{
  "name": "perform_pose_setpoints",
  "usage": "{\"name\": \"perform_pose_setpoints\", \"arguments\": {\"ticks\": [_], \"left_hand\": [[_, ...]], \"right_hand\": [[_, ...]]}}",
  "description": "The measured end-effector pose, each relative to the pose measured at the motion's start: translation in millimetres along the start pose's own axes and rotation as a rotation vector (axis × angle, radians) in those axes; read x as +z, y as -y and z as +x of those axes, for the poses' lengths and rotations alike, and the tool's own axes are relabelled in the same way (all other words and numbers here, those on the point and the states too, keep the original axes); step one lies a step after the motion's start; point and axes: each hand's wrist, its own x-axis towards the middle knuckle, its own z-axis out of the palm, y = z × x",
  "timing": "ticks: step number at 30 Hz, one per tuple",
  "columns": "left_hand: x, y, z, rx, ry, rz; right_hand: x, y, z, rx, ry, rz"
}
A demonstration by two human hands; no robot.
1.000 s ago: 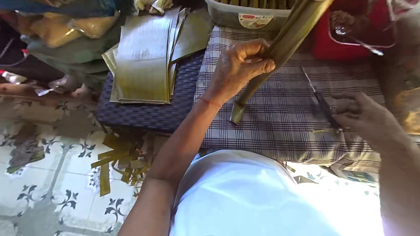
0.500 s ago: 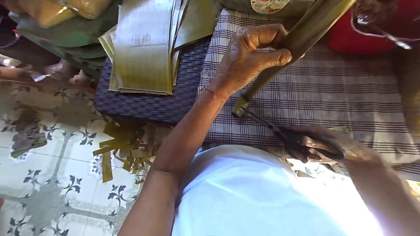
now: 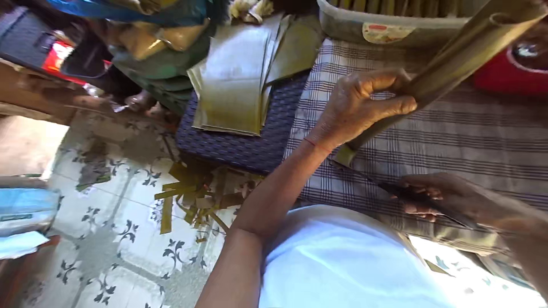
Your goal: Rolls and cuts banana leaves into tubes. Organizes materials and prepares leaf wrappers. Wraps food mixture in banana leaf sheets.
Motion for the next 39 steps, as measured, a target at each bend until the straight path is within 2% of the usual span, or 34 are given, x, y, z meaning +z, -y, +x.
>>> {"name": "perform_pose_setpoints", "arguments": {"ticks": [4, 6, 9, 13, 19, 20, 23, 25, 27, 31, 39], "left_hand": [[0.2, 1.2, -1.1, -0.016, 0.028, 0.004], [0.2, 0.8, -1.5, -0.018, 0.02, -0.004], [0.0, 1.3, -0.6, -0.011, 0.015, -0.02], [2.8, -0.6, 0.4, -0.048, -0.013, 0.034], [8.9, -0.1, 2.0, -0.082, 0.017, 0.082], [10.6, -1.9, 1.5, -0.087, 0.023, 0.096], [15.6, -4.4, 0.0, -0.079, 0.016, 0.119], [17.6, -5.8, -1.8, -0.085, 0.019, 0.123], [17.5, -6.1, -2.8, -0.081, 0.027, 0.142], [15.7, -5.9, -3.3, -0.057, 0.031, 0.154], [19.1, -8.0, -2.6, -0.087, 0.039, 0.155]], "right_hand": [[10.0, 21.6, -9.8, -0.074, -0.054, -0.189], [10.8, 20.9, -14.8, -0.154, -0.036, -0.319], [5.8, 13.4, -39.4, -0.173, -0.04, -0.523], [-7.6, 31.4, -88.1, -0.215, -0.331, -0.804], [-54.4, 56.0, -135.3, -0.289, -0.595, -0.881], [-54.9, 66.2, -134.1, -0.273, -0.617, -0.9], [-31.0, 135.3, -119.8, -0.151, -0.616, -0.859], [-27.3, 151.3, -108.4, -0.197, -0.626, -0.895], [-29.6, 155.0, -103.7, -0.3, -0.613, -0.93], [-31.6, 154.0, -101.5, -0.376, -0.608, -0.971], [-34.8, 144.1, -107.2, -0.35, -0.611, -0.969]]}}
